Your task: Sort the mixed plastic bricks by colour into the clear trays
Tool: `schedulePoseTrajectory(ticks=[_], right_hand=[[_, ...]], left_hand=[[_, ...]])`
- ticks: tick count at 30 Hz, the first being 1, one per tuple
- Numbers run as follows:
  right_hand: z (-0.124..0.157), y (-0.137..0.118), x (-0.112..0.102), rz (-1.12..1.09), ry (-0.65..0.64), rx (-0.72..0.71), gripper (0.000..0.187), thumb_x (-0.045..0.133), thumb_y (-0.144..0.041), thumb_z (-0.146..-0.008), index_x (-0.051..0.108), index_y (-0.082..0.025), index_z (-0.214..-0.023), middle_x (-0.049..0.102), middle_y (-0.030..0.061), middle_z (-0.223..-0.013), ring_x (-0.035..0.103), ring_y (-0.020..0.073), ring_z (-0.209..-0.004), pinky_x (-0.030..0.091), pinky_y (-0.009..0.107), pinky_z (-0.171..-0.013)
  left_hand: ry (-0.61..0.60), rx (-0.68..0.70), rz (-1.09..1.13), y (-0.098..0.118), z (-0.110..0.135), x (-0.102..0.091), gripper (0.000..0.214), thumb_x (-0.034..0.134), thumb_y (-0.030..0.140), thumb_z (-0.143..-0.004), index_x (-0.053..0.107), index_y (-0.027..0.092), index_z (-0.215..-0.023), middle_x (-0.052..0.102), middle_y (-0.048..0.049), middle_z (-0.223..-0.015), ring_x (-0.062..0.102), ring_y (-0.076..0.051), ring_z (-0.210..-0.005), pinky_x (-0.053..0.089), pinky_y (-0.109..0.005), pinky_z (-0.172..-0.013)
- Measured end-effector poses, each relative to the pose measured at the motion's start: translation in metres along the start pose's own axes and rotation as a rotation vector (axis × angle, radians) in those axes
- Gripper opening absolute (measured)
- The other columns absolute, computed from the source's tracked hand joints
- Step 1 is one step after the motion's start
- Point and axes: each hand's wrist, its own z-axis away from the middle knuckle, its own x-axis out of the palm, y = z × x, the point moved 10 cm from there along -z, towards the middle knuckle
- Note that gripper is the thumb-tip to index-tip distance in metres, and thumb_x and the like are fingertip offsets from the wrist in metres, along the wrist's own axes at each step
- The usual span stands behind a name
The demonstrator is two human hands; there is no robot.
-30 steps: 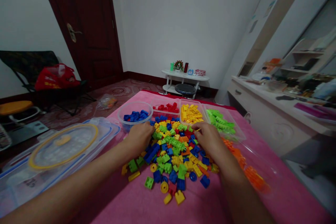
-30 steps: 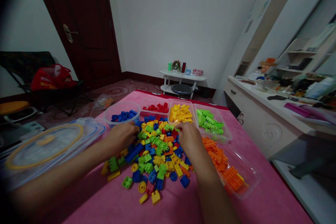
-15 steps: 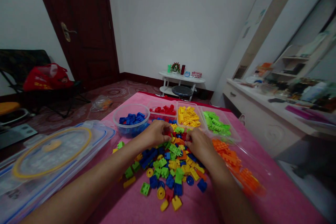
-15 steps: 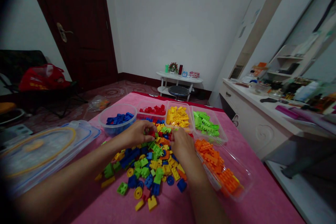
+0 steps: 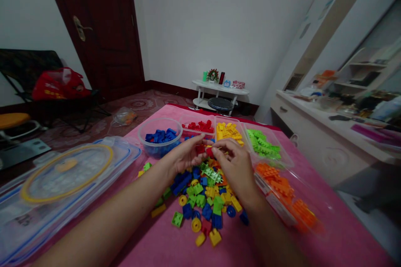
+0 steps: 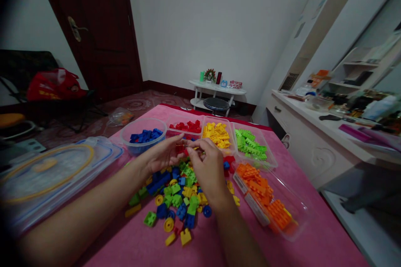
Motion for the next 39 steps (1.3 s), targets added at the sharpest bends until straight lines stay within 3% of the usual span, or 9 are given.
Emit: schedulePoseTrajectory(ticks=[3, 6, 10, 16, 20, 23, 26, 32, 39], right_hand=[[0.017, -0.019, 0.042, 0.13, -0.199, -0.106, 0.01, 0.056, -0.019, -0.081, 0.066, -0.022, -0.08, 0.065, 0.0027, -0.091, 0.058, 0.0166, -0.089, 0.044, 0.029, -0.081], [0.039, -0.03, 0.083, 0.246, -0.417, -0.223, 0.017, 0.065, -0.02, -0.078, 0.068, -0.025, -0.094, 0.064, 0.0016, -0.101, 0.054, 0.0181, -0.098, 0.039, 0.031, -0.087], [0.053, -0.028, 0.103, 0.377, -0.575, -0.293, 0.026, 0.07, -0.023, -0.075, 0.066, -0.026, -0.1, 0.064, 0.0009, -0.103, 0.051, 0.0194, -0.1, 0.036, 0.033, -0.087], [0.039, -0.006, 0.073, 0.541, -0.647, -0.138, 0.019, 0.071, -0.027, -0.071, 0.068, -0.023, -0.089, 0.067, 0.0024, -0.093, 0.058, 0.0196, -0.091, 0.038, 0.029, -0.077], [0.031, 0.018, 0.041, 0.655, -0.676, 0.075, 0.021, 0.069, -0.03, -0.071, 0.07, -0.025, -0.091, 0.069, 0.0037, -0.093, 0.062, 0.0223, -0.089, 0.04, 0.028, -0.071], [0.025, 0.023, 0.025, 0.642, -0.624, 0.12, 0.025, 0.068, -0.032, -0.071, 0.07, -0.025, -0.095, 0.069, 0.0039, -0.097, 0.062, 0.0228, -0.091, 0.041, 0.029, -0.072], [0.023, 0.02, 0.023, 0.62, -0.595, 0.082, 0.025, 0.067, -0.032, -0.072, 0.069, -0.026, -0.096, 0.07, 0.0041, -0.095, 0.062, 0.0228, -0.09, 0.042, 0.03, -0.075], [0.026, 0.021, 0.027, 0.629, -0.641, 0.117, 0.025, 0.066, -0.032, -0.073, 0.069, -0.026, -0.097, 0.069, 0.0043, -0.099, 0.062, 0.0236, -0.093, 0.043, 0.031, -0.076], [0.021, 0.029, 0.015, 0.609, -0.591, 0.11, 0.026, 0.066, -0.031, -0.073, 0.07, -0.025, -0.098, 0.07, 0.0052, -0.098, 0.062, 0.0238, -0.093, 0.042, 0.031, -0.076]], left_hand=[[0.03, 0.036, 0.195, 0.01, -0.001, -0.018, 0.017, 0.054, 0.026, -0.084, 0.06, 0.011, -0.088, 0.052, -0.0007, -0.07, 0.039, -0.001, -0.044, 0.018, -0.007, -0.031], [0.066, 0.117, 0.168, 0.026, 0.003, -0.03, 0.012, 0.056, 0.018, -0.08, 0.06, 0.01, -0.088, 0.05, 0.0006, -0.069, 0.036, 0.001, -0.043, 0.016, -0.007, -0.032], [0.039, 0.161, 0.095, 0.036, 0.009, -0.027, 0.017, 0.06, 0.024, -0.078, 0.06, 0.012, -0.089, 0.049, 0.0014, -0.071, 0.035, 0.001, -0.043, 0.018, -0.008, -0.034], [0.121, 0.267, -0.285, 0.049, 0.012, -0.033, 0.024, 0.06, 0.032, -0.075, 0.06, 0.012, -0.088, 0.051, 0.0022, -0.07, 0.031, 0.0, -0.042, 0.016, -0.012, -0.037], [0.171, 0.334, -0.834, 0.06, 0.019, -0.034, 0.024, 0.058, 0.034, -0.075, 0.065, 0.013, -0.083, 0.057, 0.0007, -0.066, 0.042, -0.005, -0.049, 0.031, -0.017, -0.046], [0.229, 0.245, -1.439, 0.059, 0.029, -0.032, 0.017, 0.067, 0.032, -0.066, 0.07, 0.017, -0.073, 0.064, -0.003, -0.07, 0.055, -0.014, -0.064, 0.038, -0.021, -0.056], [0.285, 0.043, -1.782, 0.054, 0.038, -0.036, 0.025, 0.077, 0.035, -0.055, 0.071, 0.02, -0.075, 0.069, -0.0074, -0.08, 0.062, -0.022, -0.077, 0.042, -0.025, -0.06], [0.278, -0.047, -1.899, 0.05, 0.043, -0.026, 0.024, 0.076, 0.026, -0.055, 0.071, 0.017, -0.077, 0.07, -0.0124, -0.084, 0.065, -0.026, -0.081, 0.048, -0.029, -0.065], [0.165, 0.231, -1.677, 0.056, 0.035, -0.008, 0.019, 0.058, 0.024, -0.067, 0.074, 0.018, -0.075, 0.07, -0.0063, -0.071, 0.062, -0.018, -0.065, 0.042, -0.025, -0.058]])
